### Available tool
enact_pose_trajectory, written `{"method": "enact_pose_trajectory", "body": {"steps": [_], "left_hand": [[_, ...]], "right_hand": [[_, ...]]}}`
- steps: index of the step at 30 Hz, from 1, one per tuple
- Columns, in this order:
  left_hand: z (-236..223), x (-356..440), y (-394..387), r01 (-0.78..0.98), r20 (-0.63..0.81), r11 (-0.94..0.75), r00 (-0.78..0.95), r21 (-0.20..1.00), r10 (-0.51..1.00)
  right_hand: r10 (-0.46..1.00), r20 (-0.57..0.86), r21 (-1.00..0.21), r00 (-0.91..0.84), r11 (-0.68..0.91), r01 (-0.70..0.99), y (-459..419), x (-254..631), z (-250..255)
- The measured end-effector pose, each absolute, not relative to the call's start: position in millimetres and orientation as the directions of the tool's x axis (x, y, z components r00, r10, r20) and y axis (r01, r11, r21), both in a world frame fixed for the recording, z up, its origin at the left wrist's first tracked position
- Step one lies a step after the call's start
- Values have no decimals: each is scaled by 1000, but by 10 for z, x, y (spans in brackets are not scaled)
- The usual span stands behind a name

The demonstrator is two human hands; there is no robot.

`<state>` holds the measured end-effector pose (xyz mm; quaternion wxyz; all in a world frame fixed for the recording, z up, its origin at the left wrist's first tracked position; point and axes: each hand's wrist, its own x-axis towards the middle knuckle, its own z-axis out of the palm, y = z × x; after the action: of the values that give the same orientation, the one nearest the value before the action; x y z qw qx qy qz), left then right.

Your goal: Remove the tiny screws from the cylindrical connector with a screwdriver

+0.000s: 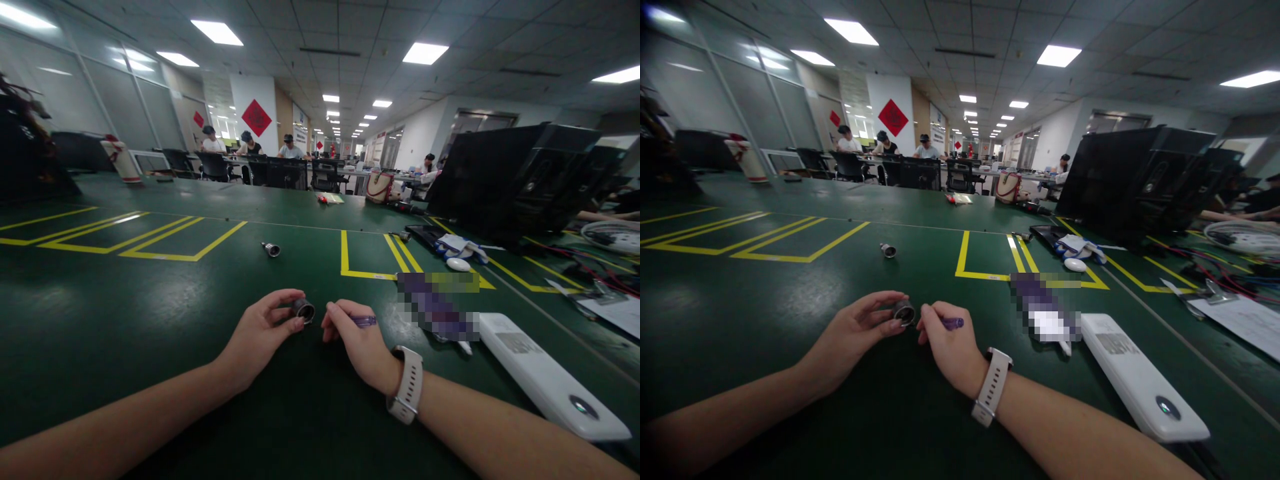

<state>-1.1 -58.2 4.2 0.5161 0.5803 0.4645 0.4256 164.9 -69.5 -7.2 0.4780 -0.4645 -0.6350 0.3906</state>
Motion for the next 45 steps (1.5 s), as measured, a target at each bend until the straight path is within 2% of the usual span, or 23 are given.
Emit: {"method": "enact_pose_trajectory", "body": {"steps": [9, 15, 20, 24, 31, 36, 45], "left_hand": [[65, -10, -589, 116, 42, -68, 212, 991, 976], [125, -23, -594, 92, -13, -2, 169, 996, 986], [155, -43, -573, 27, -81, 78, 108, 997, 991], [153, -45, -552, 21, -77, 76, 68, 997, 995], [125, -67, -551, 90, -28, 22, 68, 996, 997], [144, -55, -586, 146, 30, -44, 94, 988, 995], [130, -52, -598, 225, 80, -94, 70, 970, 994]], "right_hand": [[959, 206, -947, -195, 246, 205, -672, 1639, -90], [954, 213, -914, -209, 271, 304, -700, 1640, -62], [914, 334, -781, -232, 406, 474, -754, 1629, -45], [844, 450, -706, -291, 536, 463, -773, 1620, -73], [761, 594, -649, -259, 644, 405, -830, 1662, -5], [718, 595, -600, -361, 696, 395, -840, 1634, -10], [691, 577, -533, -437, 723, 440, -871, 1606, -11]]}}
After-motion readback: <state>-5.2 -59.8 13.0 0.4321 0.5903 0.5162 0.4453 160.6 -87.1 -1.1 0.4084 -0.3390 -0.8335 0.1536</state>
